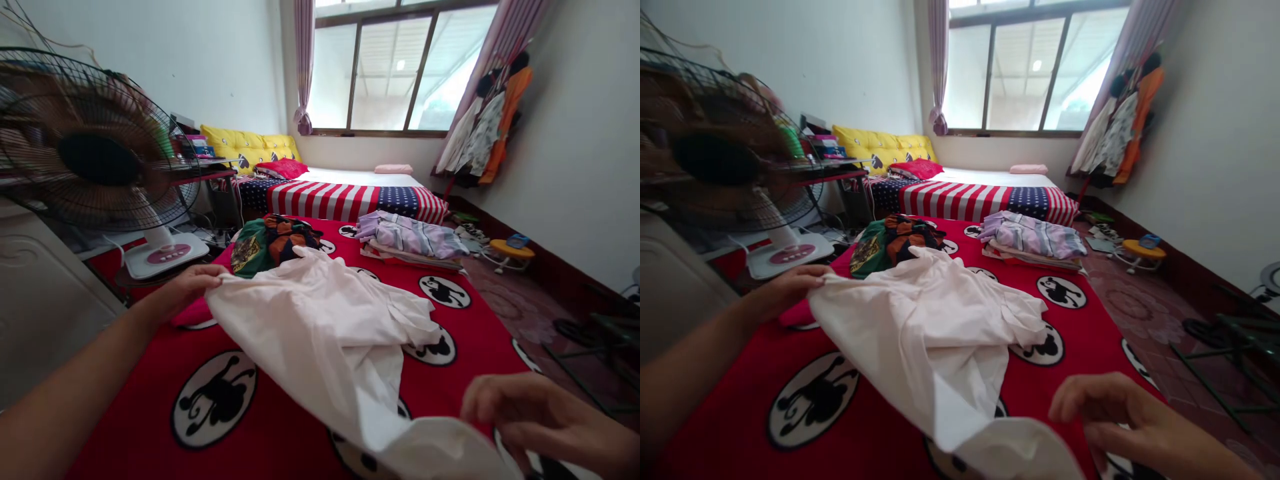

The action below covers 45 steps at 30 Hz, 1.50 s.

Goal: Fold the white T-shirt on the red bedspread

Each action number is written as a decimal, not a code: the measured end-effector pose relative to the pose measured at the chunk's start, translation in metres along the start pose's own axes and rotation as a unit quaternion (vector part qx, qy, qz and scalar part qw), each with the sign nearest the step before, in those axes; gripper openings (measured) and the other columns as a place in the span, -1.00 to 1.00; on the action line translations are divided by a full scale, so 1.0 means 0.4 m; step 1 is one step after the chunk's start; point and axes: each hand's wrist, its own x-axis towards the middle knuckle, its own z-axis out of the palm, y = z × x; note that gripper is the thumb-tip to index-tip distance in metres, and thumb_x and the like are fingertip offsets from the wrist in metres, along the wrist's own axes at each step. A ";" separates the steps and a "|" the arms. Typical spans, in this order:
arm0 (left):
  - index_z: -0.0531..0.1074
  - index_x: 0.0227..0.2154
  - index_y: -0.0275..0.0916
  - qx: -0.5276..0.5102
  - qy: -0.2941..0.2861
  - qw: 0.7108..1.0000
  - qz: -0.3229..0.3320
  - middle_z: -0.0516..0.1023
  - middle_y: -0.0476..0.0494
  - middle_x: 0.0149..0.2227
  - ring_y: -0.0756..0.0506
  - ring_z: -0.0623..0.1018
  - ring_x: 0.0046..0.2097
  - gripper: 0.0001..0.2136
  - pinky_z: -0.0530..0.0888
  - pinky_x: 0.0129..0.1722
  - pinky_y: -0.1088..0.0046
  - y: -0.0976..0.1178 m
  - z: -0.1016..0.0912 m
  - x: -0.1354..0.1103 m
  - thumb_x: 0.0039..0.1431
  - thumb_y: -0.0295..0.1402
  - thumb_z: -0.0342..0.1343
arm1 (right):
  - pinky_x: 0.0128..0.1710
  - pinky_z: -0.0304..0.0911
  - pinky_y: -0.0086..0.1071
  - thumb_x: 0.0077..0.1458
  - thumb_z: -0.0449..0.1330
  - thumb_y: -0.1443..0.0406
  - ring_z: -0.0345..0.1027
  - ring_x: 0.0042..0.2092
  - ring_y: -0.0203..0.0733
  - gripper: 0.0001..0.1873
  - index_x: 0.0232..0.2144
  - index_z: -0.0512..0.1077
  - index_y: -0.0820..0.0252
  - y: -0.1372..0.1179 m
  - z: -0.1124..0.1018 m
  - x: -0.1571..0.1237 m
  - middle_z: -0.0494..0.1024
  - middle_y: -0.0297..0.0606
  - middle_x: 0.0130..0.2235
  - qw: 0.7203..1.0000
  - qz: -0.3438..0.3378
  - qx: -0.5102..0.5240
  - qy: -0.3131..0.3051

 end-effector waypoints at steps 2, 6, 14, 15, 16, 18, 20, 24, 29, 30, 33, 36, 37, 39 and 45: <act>0.51 -0.51 -0.26 0.131 -0.041 0.990 -0.036 0.53 -0.08 -0.48 -0.11 0.47 -0.40 -0.81 0.37 -0.40 0.50 -0.037 -0.006 0.007 -0.16 -0.24 0.18 | -0.44 0.31 -0.34 -0.03 0.20 -0.10 0.40 -0.40 -0.15 -0.49 -0.22 0.49 0.16 0.011 0.006 0.026 0.54 -0.14 -0.36 0.999 0.025 -0.006 0.020; 0.55 -0.34 -0.22 0.279 0.034 0.959 0.034 0.59 -0.13 -0.24 -0.20 0.52 -0.16 -0.73 0.43 -0.17 0.40 -0.042 0.051 0.020 -0.06 -0.21 0.08 | -0.50 0.28 -0.33 -0.04 0.20 -0.05 0.37 -0.48 -0.17 -0.16 0.21 0.15 0.22 0.028 -0.007 0.136 0.54 -0.06 -0.21 0.973 0.042 -0.124 0.192; 0.34 0.12 -0.22 0.353 0.038 0.923 0.150 0.37 -0.27 0.10 -0.12 0.53 -0.17 -0.48 0.46 -0.15 0.35 -0.010 0.243 0.125 0.07 -0.22 0.08 | -0.12 0.27 -0.21 -0.01 0.21 0.04 0.38 -0.01 0.08 -0.21 0.25 0.16 0.10 -0.064 0.103 0.299 0.36 -0.01 0.10 0.915 0.011 -0.353 0.195; 0.23 0.21 -0.20 0.368 0.032 0.918 0.143 0.33 -0.30 0.14 -0.10 0.54 -0.20 -0.39 0.46 -0.13 0.34 -0.017 0.261 0.145 0.06 -0.24 0.11 | -0.15 0.25 -0.23 0.01 0.19 0.07 0.39 -0.03 0.06 -0.35 0.15 0.30 0.09 -0.078 0.116 0.306 0.40 -0.05 0.06 0.905 0.011 -0.382 0.186; 0.14 0.27 -0.19 0.390 0.026 0.911 0.133 0.30 -0.32 0.16 -0.11 0.54 -0.20 -0.31 0.45 -0.10 0.31 -0.025 0.279 0.165 0.04 -0.25 0.14 | -0.18 0.24 -0.28 0.03 0.17 0.12 0.41 -0.08 0.01 -0.50 0.03 0.42 0.10 -0.089 0.125 0.312 0.44 -0.09 0.00 0.899 0.007 -0.403 0.174; 0.07 0.30 -0.18 0.443 0.023 0.890 0.104 0.34 -0.36 0.12 -0.18 0.53 -0.15 -0.22 0.42 -0.06 0.26 -0.038 0.308 0.195 -0.01 -0.25 0.21 | -0.25 0.18 -0.36 0.01 0.13 0.23 0.42 -0.17 -0.09 -0.72 -0.22 0.53 0.13 -0.104 0.128 0.316 0.52 -0.18 -0.17 0.895 -0.015 -0.422 0.144; 0.22 0.23 -0.23 0.470 0.012 0.879 0.082 0.46 -0.33 -0.04 -0.22 0.53 -0.15 -0.29 0.43 -0.12 0.27 -0.044 0.332 0.213 -0.05 -0.29 0.24 | -0.33 0.13 -0.42 -0.06 0.12 0.31 0.41 -0.25 -0.17 -0.77 -0.34 0.53 0.15 -0.113 0.112 0.313 0.54 -0.25 -0.34 0.902 -0.033 -0.418 0.107; 0.54 -0.31 -0.29 0.444 -0.042 0.891 0.082 0.54 -0.12 -0.42 -0.10 0.52 -0.36 -0.78 0.41 -0.34 0.47 -0.034 0.360 0.227 -0.08 -0.51 0.13 | -0.46 0.07 -0.46 -0.15 0.13 0.34 0.34 -0.42 -0.25 -0.82 -0.45 0.52 0.18 -0.152 0.038 0.308 0.48 -0.35 -0.50 0.922 -0.038 -0.383 0.029; 0.51 -0.31 -0.32 0.392 0.040 0.911 0.126 0.52 -0.08 -0.48 -0.05 0.51 -0.41 -0.80 0.40 -0.35 0.50 0.025 0.359 0.267 0.05 -0.49 0.00 | -0.29 0.25 -0.38 -0.04 0.14 0.27 0.41 -0.27 -0.13 -0.75 -0.30 0.55 0.19 -0.225 -0.069 0.354 0.54 -0.24 -0.29 0.879 -0.107 -0.404 0.228; 0.50 -0.25 -0.32 0.362 0.076 0.918 0.144 0.53 -0.10 -0.44 -0.05 0.52 -0.39 -0.78 0.42 -0.32 0.50 0.039 0.356 0.276 0.09 -0.45 0.00 | -0.17 0.27 -0.32 0.00 0.14 0.25 0.41 -0.13 -0.05 -0.67 -0.17 0.52 0.20 -0.229 -0.083 0.367 0.51 -0.15 -0.12 0.853 -0.129 -0.410 0.298; 0.43 -0.07 -0.33 0.272 0.119 0.936 0.187 0.55 -0.19 -0.25 -0.08 0.55 -0.27 -0.66 0.46 -0.25 0.45 0.065 0.348 0.275 0.12 -0.28 0.07 | 0.08 0.19 -0.11 0.08 0.15 0.15 0.09 0.23 0.16 -0.35 0.20 0.22 0.26 -0.202 -0.093 0.382 0.10 0.06 0.28 0.806 -0.136 -0.414 0.400; 0.42 0.00 -0.28 0.281 0.030 0.936 0.209 0.51 -0.25 -0.07 -0.15 0.53 -0.11 -0.55 0.46 -0.12 0.35 0.049 0.344 0.217 0.12 -0.11 0.11 | 0.12 0.18 -0.05 0.12 0.13 0.11 0.08 0.25 0.17 -0.37 0.19 0.21 0.24 -0.121 -0.061 0.356 0.12 0.05 0.28 0.820 -0.108 -0.440 0.350; 0.42 0.01 -0.25 0.303 -0.008 0.929 0.213 0.48 -0.25 -0.02 -0.17 0.51 -0.06 -0.52 0.44 -0.06 0.32 0.036 0.344 0.189 0.10 -0.07 0.13 | 0.11 0.19 -0.06 0.13 0.12 0.12 0.14 0.21 0.15 -0.43 0.14 0.27 0.22 -0.088 -0.046 0.342 0.22 0.01 0.23 0.827 -0.097 -0.452 0.320; 0.37 0.09 -0.16 0.359 -0.079 0.906 0.210 0.42 -0.23 0.09 -0.21 0.46 0.04 -0.40 0.39 0.05 0.28 0.002 0.346 0.134 0.00 -0.03 0.23 | 0.09 0.21 -0.08 0.11 0.12 0.13 0.22 0.15 0.12 -0.47 0.10 0.32 0.21 -0.025 -0.015 0.315 0.34 -0.04 0.15 0.843 -0.059 -0.461 0.269; 0.43 0.04 -0.14 0.451 -0.121 0.863 0.196 0.52 -0.18 -0.09 -0.16 0.50 -0.07 -0.57 0.39 -0.04 0.36 -0.032 0.369 0.065 0.07 -0.47 0.09 | -0.01 0.24 -0.20 0.09 0.05 0.36 0.33 0.02 0.01 -0.45 0.17 0.29 0.22 0.047 0.021 0.295 0.46 -0.07 -0.05 0.873 -0.029 -0.428 0.231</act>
